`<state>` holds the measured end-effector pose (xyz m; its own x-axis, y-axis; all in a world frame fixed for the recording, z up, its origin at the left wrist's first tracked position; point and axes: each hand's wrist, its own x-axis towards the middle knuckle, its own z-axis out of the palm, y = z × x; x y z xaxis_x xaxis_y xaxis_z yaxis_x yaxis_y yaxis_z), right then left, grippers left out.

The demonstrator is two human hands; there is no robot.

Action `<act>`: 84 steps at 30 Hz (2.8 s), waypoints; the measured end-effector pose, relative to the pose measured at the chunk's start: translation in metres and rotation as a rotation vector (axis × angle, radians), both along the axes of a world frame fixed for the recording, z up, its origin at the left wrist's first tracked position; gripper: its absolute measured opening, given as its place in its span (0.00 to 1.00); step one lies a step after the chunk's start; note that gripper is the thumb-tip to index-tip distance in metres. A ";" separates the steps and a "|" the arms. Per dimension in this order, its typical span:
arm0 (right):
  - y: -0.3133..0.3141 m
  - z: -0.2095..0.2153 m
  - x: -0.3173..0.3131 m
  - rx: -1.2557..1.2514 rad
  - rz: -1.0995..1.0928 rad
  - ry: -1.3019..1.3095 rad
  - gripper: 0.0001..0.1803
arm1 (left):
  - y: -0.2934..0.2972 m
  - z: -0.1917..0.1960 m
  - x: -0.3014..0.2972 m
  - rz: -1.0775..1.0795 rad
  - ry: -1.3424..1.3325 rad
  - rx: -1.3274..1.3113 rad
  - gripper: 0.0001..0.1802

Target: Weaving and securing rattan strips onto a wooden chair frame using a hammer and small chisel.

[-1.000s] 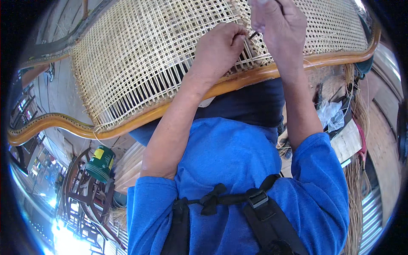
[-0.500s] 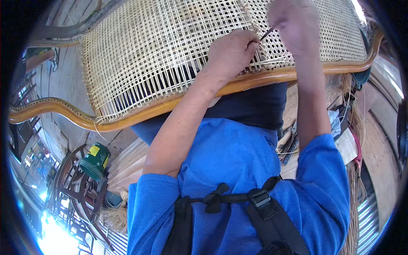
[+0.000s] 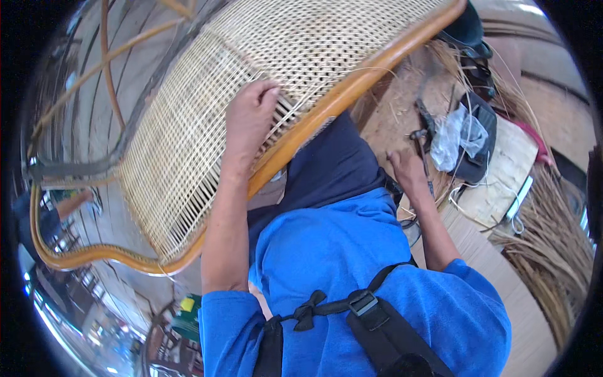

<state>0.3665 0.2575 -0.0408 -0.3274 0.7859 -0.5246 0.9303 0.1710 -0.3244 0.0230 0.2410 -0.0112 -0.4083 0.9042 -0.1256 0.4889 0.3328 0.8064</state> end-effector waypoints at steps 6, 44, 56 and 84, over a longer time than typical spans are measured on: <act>0.032 0.013 -0.005 0.383 -0.228 0.449 0.13 | 0.008 0.017 0.006 0.090 -0.141 -0.130 0.12; 0.082 0.108 -0.181 0.039 0.165 0.294 0.14 | 0.008 0.016 -0.023 -0.219 -0.157 -0.124 0.15; 0.077 0.090 -0.201 0.054 0.177 0.231 0.13 | 0.009 0.008 -0.020 -0.153 -0.133 -0.129 0.14; 0.068 0.084 -0.206 0.123 0.187 0.297 0.16 | 0.009 0.004 -0.010 -0.052 -0.028 -0.131 0.15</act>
